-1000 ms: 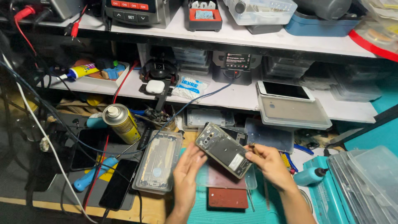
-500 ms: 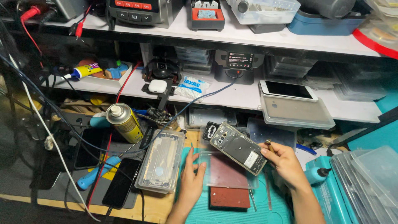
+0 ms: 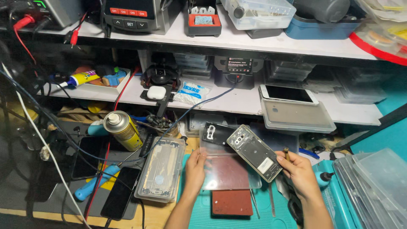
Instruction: The person works on a disassembled smartphone at a repair bench. They handle the phone's back housing and internal frame, use a screwdriver on its screws, and repeatedly reposition the phone on a red mat while manipulating its small components.
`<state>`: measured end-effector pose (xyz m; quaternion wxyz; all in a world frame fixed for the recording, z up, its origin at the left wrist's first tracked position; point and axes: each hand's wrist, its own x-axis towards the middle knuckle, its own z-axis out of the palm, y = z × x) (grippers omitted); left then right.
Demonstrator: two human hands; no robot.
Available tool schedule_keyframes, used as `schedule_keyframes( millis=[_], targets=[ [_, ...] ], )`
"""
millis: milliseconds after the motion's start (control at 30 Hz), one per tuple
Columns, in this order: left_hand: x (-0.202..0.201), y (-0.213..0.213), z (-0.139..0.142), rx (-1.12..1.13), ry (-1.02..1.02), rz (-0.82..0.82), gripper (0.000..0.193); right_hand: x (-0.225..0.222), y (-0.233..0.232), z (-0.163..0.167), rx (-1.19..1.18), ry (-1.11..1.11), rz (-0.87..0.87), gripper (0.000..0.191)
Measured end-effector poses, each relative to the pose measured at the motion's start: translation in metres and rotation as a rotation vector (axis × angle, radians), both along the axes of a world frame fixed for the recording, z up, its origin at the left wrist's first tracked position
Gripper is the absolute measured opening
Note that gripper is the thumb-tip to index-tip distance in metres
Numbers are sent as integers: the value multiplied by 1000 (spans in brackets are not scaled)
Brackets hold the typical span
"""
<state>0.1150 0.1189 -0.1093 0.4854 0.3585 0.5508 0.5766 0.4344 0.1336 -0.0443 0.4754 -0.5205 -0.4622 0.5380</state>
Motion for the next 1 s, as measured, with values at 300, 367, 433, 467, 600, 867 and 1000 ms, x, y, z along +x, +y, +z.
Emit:
schedule_keyframes(
  millis=[300, 367, 433, 467, 600, 867, 1000],
  targets=[
    [0, 36, 22, 175, 183, 167, 33, 8, -3, 0, -24, 9, 77, 29],
    [1, 50, 25, 61, 120, 167, 35, 11, -2, -4, -46, -39, 126, 29],
    [-1, 61, 28, 78, 144, 156, 41, 14, 0, -9, -113, -48, 195, 30],
    [-1, 63, 29, 84, 156, 151, 45, 15, -1, -12, -151, -53, 230, 30],
    [-2, 63, 33, 67, 307, 183, 54, 9, 4, -24, -187, -93, 388, 30],
    [23, -40, 64, 542, 767, 190, 55, -17, 10, -23, -226, -178, 541, 28],
    [31, -75, 75, 630, 843, -267, 59, -31, 6, -22, -59, -375, 374, 22]
  ],
)
